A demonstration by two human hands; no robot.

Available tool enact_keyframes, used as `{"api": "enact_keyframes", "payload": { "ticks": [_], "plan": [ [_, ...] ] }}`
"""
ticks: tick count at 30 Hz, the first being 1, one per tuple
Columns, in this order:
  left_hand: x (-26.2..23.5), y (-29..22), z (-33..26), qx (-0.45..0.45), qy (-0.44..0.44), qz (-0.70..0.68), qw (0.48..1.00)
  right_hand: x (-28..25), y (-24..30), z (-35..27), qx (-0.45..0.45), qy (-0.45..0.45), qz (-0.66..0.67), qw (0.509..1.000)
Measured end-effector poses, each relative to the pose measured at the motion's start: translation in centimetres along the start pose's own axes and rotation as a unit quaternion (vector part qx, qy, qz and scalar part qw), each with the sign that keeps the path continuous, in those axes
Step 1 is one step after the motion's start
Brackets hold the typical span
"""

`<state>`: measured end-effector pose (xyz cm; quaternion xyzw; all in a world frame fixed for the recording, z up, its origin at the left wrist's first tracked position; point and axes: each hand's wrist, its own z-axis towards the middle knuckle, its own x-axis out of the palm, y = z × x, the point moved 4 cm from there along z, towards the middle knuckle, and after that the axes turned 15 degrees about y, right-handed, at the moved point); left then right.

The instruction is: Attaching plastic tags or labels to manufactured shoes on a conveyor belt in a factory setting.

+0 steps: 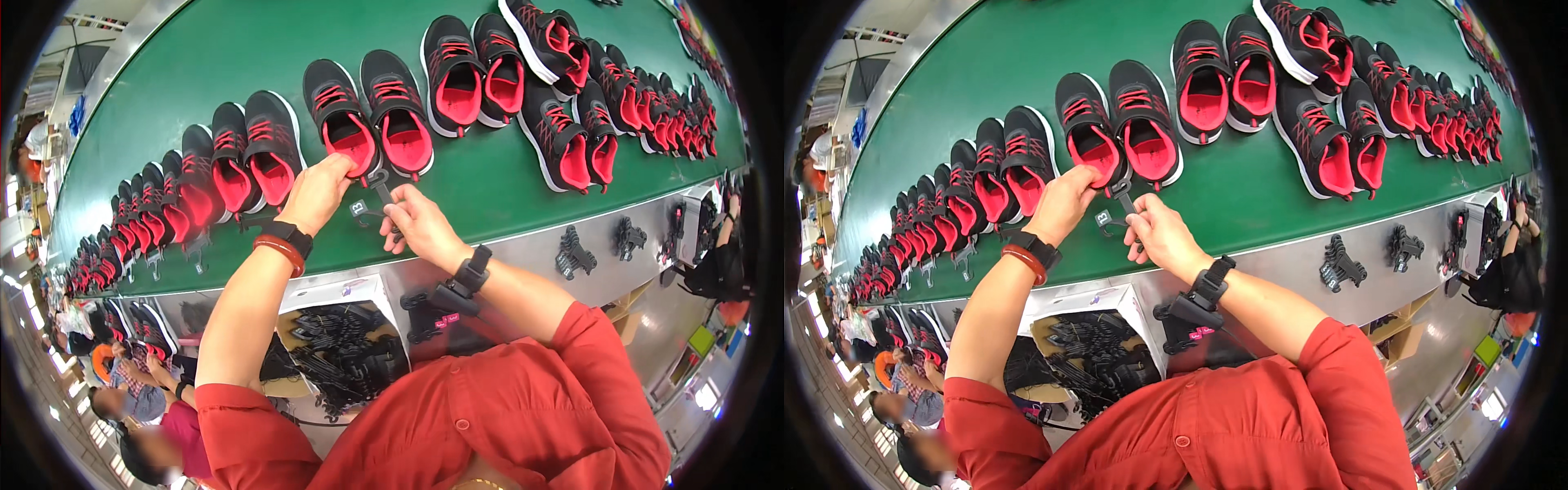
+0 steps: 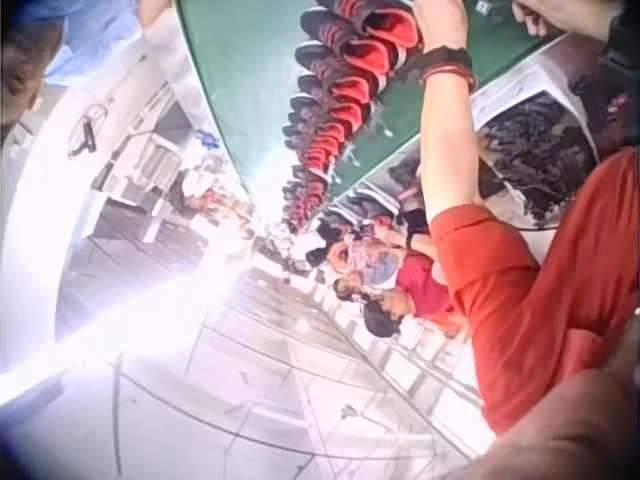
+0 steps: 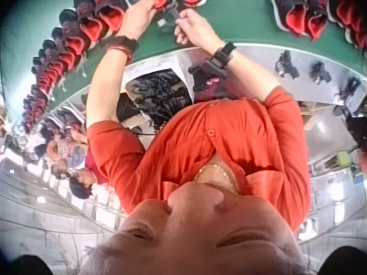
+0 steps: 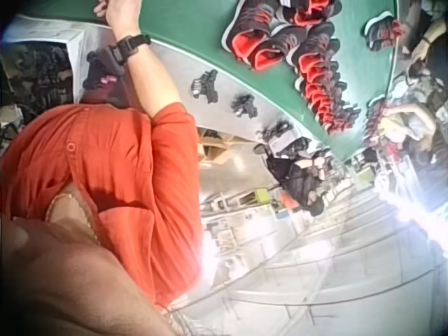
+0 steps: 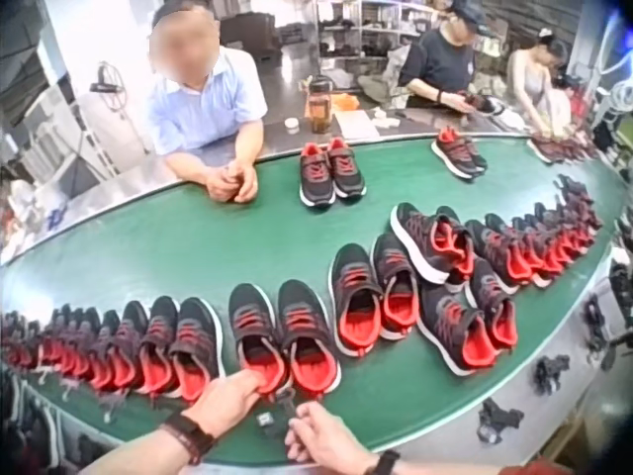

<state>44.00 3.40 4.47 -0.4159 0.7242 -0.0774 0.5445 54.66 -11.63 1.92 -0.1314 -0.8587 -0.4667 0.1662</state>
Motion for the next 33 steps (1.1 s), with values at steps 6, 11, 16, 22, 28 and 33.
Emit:
{"api": "enact_keyframes", "payload": {
  "ticks": [6, 11, 16, 22, 28, 33],
  "plan": [
    [0.3, 0.7, -0.1, 0.01, 0.032, 0.078, 0.996, 2.0, -0.3, 0.7, 0.018, 0.068, -0.041, 0.997],
    [-0.4, 0.3, -1.9, 0.072, 0.052, 0.151, 0.984, 0.8, 1.6, 1.6, 0.033, 0.184, -0.102, 0.977],
    [-0.3, -1.0, -2.5, 0.06, 0.133, 0.176, 0.973, -0.9, 7.3, 0.0, -0.176, 0.094, -0.443, 0.874],
    [-0.2, -1.8, -2.9, -0.045, 0.145, 0.085, 0.985, -5.8, 6.9, 0.4, -0.133, 0.04, -0.712, 0.689],
    [0.4, -1.5, -2.4, -0.094, 0.146, 0.024, 0.984, -3.0, 8.5, 2.0, -0.216, 0.017, -0.77, 0.6],
    [0.3, -1.5, -3.3, -0.102, 0.122, 0.005, 0.987, -2.0, 7.8, 2.7, -0.208, 0.021, -0.817, 0.537]
  ]
}}
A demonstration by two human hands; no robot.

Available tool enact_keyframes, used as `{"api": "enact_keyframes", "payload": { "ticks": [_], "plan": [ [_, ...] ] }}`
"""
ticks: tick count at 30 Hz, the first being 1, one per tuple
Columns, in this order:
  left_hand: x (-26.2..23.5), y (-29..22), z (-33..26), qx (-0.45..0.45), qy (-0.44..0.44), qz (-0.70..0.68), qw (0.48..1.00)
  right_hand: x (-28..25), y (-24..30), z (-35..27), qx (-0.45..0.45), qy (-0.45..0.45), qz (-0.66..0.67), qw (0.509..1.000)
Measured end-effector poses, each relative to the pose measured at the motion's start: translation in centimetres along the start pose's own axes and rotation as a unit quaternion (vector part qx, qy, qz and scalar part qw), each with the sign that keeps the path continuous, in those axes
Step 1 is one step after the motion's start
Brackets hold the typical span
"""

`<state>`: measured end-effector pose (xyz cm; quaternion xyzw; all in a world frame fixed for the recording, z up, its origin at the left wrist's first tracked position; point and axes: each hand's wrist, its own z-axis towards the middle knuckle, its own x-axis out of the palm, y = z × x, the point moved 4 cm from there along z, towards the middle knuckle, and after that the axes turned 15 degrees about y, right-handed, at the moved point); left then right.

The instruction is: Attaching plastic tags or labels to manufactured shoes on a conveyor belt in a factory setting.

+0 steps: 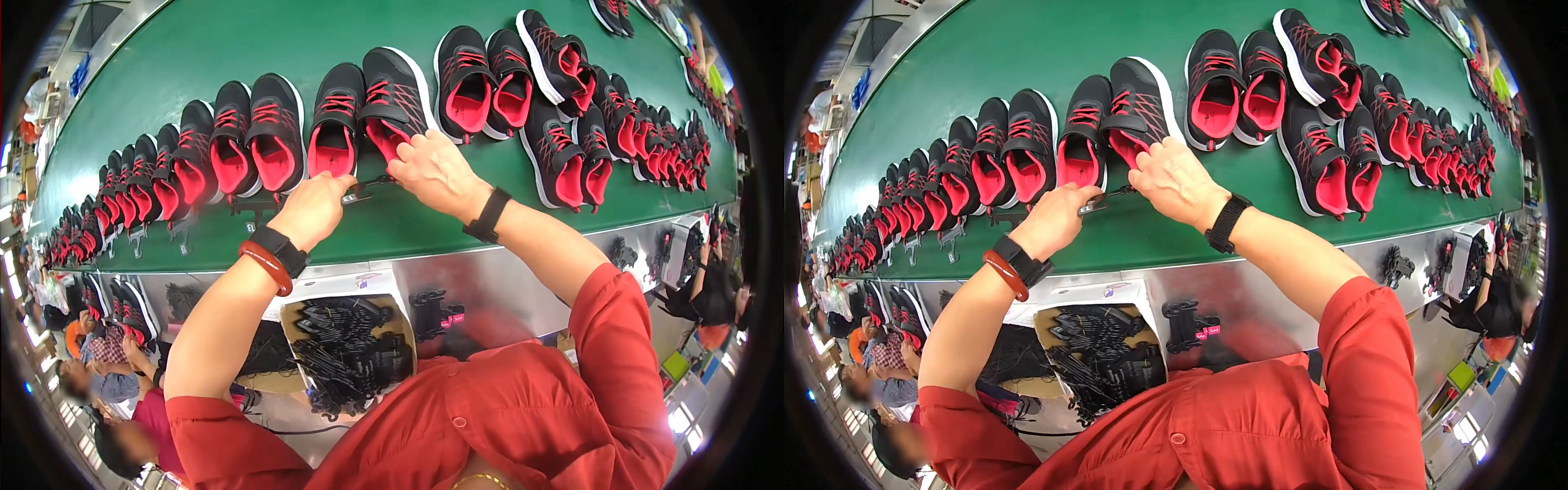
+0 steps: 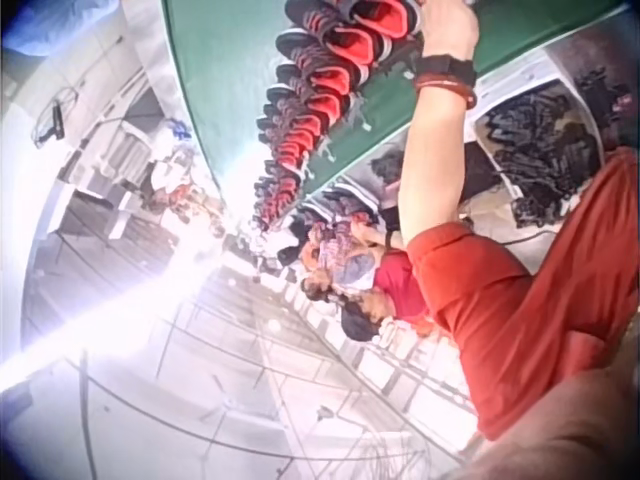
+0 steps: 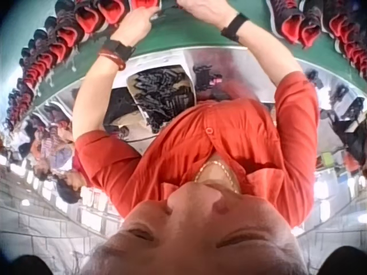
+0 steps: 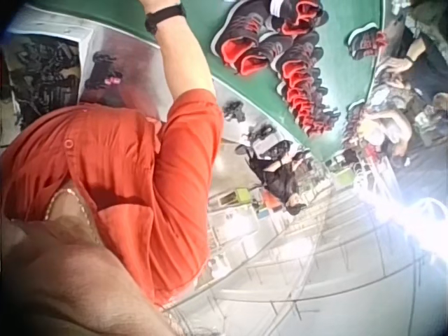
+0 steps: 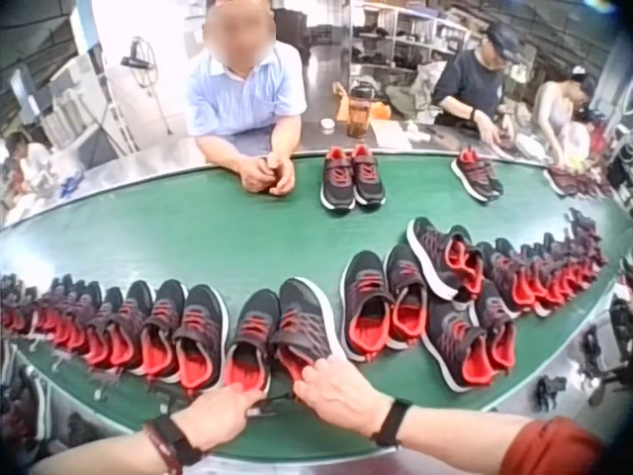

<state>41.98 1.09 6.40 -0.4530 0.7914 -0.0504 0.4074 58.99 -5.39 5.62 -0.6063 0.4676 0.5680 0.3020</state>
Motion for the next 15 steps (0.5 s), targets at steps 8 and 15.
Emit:
{"api": "enact_keyframes", "payload": {
  "ticks": [8, 15],
  "plan": [
    [0.2, -0.1, -0.4, -0.026, -0.006, -0.003, 1.0, -1.2, -0.6, -0.5, 0.0, -0.031, 0.039, 0.999],
    [0.1, -1.6, -0.3, -0.016, -0.015, -0.015, 1.0, -0.3, -0.4, 0.0, -0.007, -0.035, 0.037, 0.999]
  ]
}}
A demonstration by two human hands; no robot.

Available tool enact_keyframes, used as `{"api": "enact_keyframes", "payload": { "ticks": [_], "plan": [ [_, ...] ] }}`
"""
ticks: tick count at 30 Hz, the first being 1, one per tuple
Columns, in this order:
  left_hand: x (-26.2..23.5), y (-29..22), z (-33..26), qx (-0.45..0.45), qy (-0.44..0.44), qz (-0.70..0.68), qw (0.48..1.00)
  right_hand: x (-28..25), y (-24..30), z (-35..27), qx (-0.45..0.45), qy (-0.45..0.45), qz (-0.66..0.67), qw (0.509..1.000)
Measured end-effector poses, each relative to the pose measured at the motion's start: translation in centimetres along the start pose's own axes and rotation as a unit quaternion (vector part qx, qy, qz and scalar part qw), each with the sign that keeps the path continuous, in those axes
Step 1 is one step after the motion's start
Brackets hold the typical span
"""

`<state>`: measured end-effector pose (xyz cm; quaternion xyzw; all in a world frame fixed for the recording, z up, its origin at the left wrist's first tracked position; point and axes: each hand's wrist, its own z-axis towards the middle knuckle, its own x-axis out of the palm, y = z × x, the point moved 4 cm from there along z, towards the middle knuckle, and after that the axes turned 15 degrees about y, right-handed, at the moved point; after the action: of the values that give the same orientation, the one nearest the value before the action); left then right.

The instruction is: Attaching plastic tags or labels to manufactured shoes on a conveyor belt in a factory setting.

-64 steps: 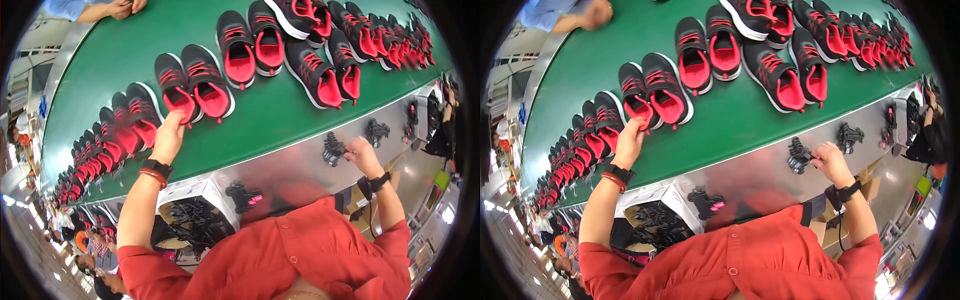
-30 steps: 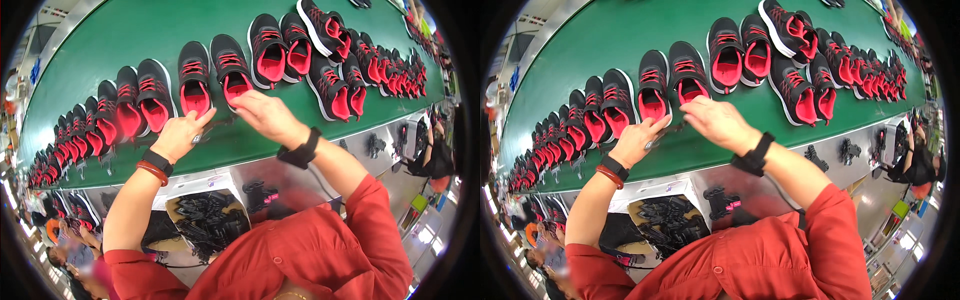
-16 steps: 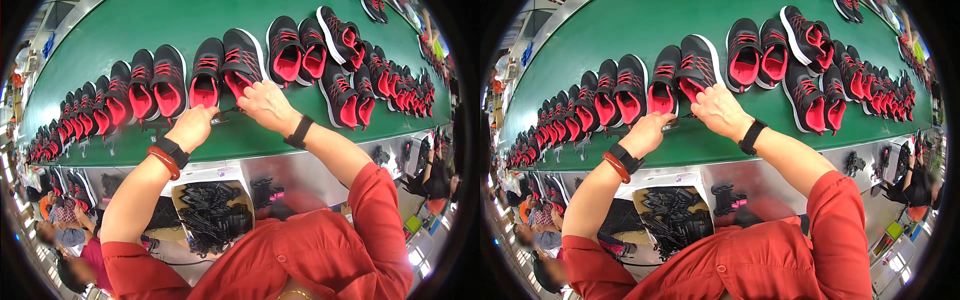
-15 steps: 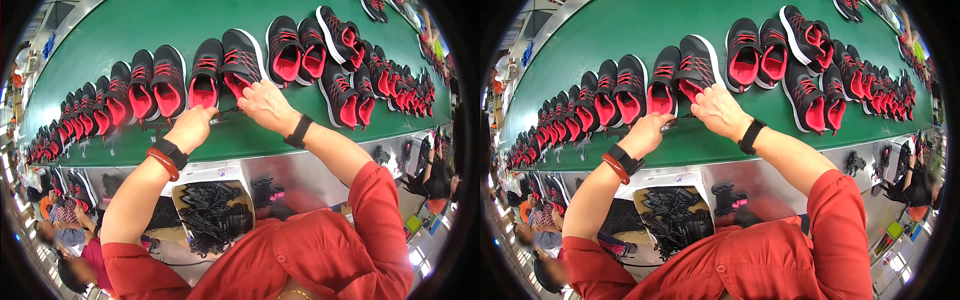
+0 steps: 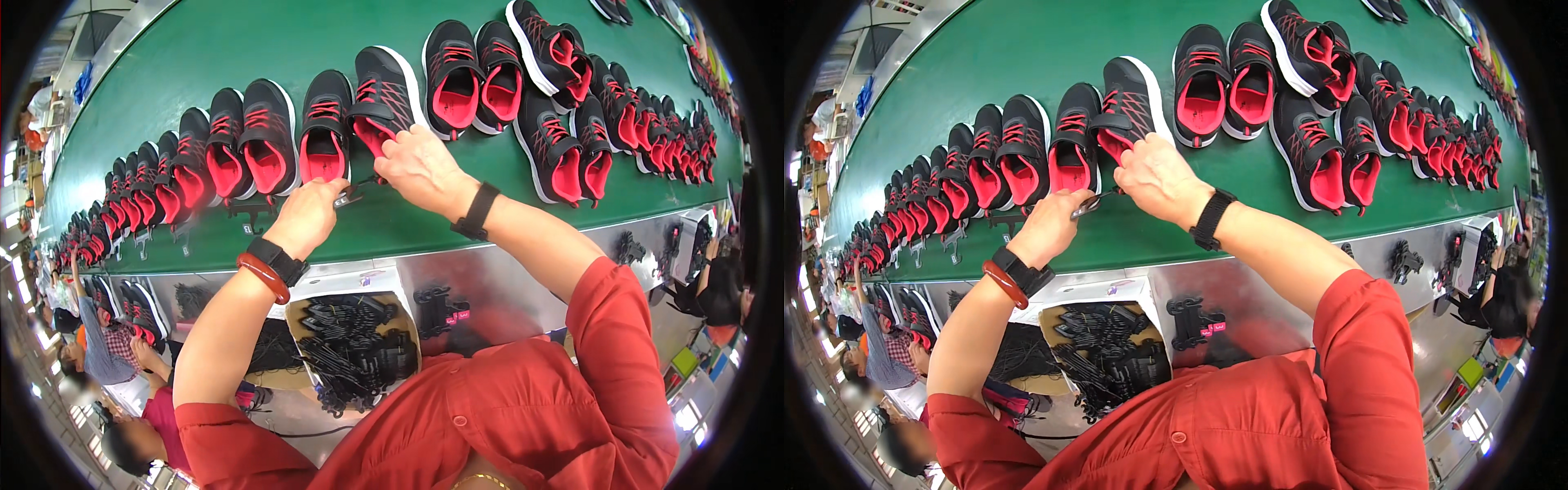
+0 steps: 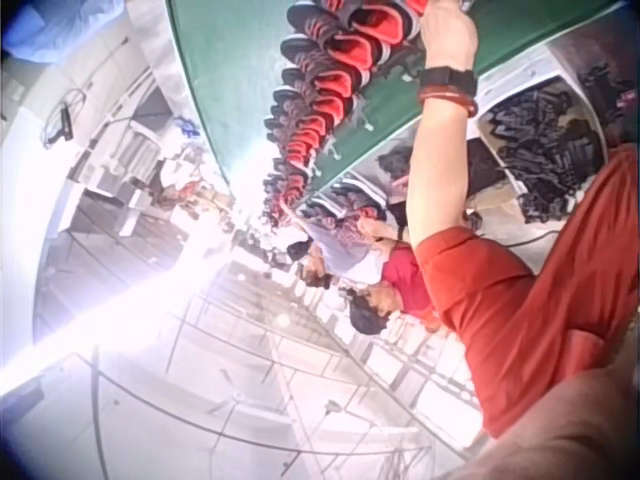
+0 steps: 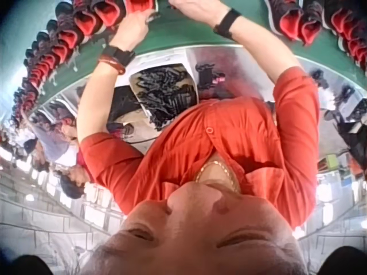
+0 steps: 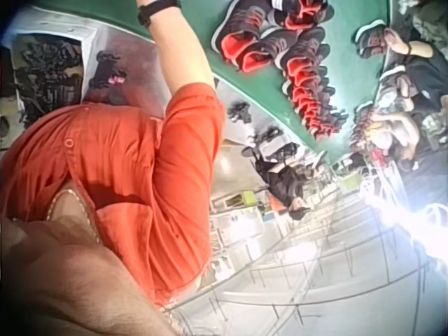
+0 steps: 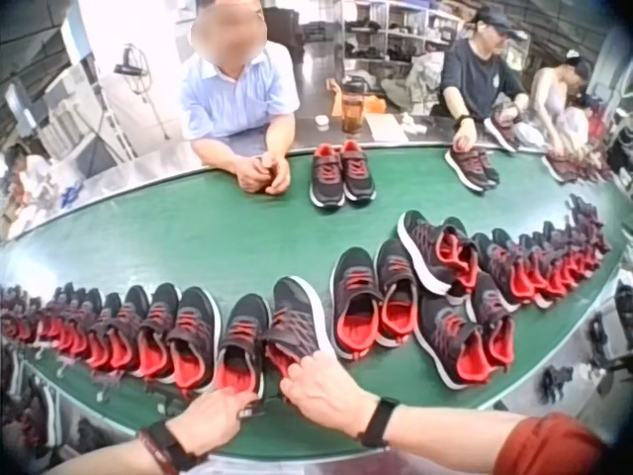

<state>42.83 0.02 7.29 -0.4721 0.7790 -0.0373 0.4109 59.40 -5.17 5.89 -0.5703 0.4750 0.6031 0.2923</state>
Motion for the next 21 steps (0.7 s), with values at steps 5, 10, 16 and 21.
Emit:
{"api": "enact_keyframes", "payload": {
  "ticks": [5, 10, 16, 21],
  "plan": [
    [-0.4, 0.1, -2.3, 0.109, -0.104, -0.088, 0.985, -0.8, -1.3, -0.4, -0.003, -0.081, 0.177, 0.981],
    [-2.2, -2.9, -0.9, -0.014, 0.024, 0.197, 0.98, -1.3, -2.1, -8.2, 0.024, -0.134, 0.269, 0.953],
    [-3.3, -10.7, 5.3, 0.137, -0.162, 0.188, 0.959, -2.2, -9.2, -30.9, 0.236, -0.104, 0.268, 0.928],
    [-2.2, -11.4, 12.9, 0.15, -0.118, 0.222, 0.956, -1.1, -9.6, -42.9, 0.35, 0.093, 0.238, 0.901]
  ]
}}
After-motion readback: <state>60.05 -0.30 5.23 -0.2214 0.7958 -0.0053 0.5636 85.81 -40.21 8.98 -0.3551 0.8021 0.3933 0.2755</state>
